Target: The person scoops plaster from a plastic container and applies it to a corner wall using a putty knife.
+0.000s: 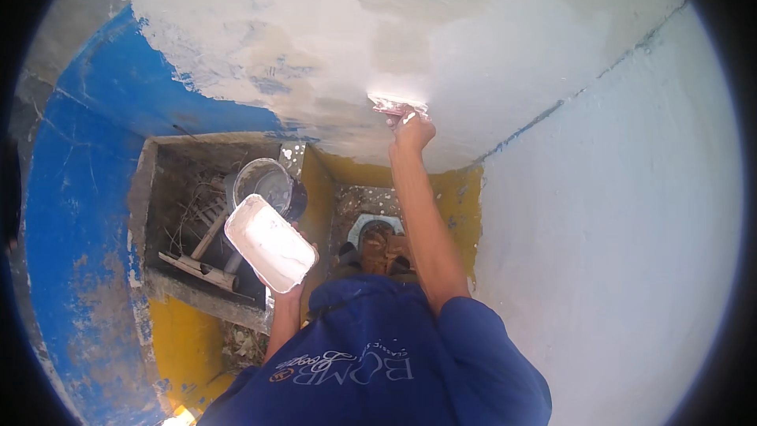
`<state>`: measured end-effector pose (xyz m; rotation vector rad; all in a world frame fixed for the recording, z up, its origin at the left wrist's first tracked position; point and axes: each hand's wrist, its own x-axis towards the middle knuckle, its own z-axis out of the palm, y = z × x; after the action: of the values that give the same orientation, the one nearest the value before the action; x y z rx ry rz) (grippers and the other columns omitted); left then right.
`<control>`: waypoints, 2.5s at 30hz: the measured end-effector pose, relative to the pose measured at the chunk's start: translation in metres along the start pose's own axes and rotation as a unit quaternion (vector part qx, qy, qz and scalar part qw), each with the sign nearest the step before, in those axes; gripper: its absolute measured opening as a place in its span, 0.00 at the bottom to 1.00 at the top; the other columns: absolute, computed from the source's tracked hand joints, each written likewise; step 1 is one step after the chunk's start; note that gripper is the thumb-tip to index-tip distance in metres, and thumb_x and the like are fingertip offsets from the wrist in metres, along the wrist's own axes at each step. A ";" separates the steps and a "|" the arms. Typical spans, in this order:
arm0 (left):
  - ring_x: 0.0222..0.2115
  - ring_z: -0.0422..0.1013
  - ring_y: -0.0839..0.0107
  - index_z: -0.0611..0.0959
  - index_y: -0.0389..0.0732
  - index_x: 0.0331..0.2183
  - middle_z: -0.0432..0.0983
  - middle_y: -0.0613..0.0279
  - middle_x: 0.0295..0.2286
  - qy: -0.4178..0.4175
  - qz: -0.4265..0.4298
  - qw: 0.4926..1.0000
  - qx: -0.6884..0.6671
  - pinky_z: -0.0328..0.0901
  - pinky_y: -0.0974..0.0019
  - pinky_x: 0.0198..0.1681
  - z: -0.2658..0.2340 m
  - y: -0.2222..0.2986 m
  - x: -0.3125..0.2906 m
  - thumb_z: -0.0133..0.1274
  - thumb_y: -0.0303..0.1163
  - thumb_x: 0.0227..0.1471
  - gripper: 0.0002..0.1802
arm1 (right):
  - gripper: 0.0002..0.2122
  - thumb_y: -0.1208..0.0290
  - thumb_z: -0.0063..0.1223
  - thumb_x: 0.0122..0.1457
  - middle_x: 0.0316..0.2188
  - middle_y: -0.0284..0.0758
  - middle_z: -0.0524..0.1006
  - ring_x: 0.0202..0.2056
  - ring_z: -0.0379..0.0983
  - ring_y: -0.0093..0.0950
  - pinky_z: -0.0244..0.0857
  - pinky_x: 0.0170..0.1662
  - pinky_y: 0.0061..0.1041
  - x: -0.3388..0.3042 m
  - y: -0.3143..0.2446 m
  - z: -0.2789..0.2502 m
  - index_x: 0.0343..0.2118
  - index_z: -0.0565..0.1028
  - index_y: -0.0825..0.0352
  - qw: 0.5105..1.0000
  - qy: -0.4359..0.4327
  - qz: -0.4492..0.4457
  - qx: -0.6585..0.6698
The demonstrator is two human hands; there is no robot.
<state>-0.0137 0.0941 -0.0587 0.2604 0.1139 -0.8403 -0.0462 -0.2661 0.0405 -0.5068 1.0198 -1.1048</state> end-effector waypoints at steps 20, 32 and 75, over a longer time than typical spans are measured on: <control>0.59 0.57 0.47 0.62 0.50 0.62 0.58 0.49 0.60 -0.098 -0.005 0.995 -0.006 0.48 0.34 0.61 0.008 0.014 -0.004 0.46 0.60 0.54 0.40 | 0.06 0.74 0.56 0.58 0.31 0.33 0.74 0.31 0.71 0.27 0.67 0.33 0.28 0.022 0.072 -0.038 0.36 0.72 0.67 0.989 0.114 0.091 0.033; 0.58 0.59 0.44 0.60 0.51 0.63 0.54 0.48 0.62 -0.071 -0.048 0.994 -0.061 0.46 0.32 0.60 0.008 0.008 0.009 0.45 0.61 0.54 0.41 | 0.08 0.79 0.48 0.60 0.40 0.40 0.74 0.39 0.72 0.33 0.68 0.43 0.35 -0.061 -0.061 0.019 0.41 0.73 0.76 0.995 -0.044 -0.034 0.088; 0.57 0.60 0.45 0.63 0.50 0.62 0.58 0.48 0.60 -0.029 -0.048 0.998 -0.030 0.49 0.30 0.59 -0.010 -0.016 -0.012 0.47 0.65 0.50 0.44 | 0.08 0.77 0.48 0.61 0.38 0.43 0.76 0.35 0.77 0.35 0.76 0.38 0.37 -0.010 -0.037 -0.089 0.40 0.71 0.76 1.000 0.017 -0.010 -0.003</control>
<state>-0.0333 0.0951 -0.0692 0.1752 0.0974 -0.9368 -0.1429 -0.2603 0.0307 -0.5049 1.0497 -1.1321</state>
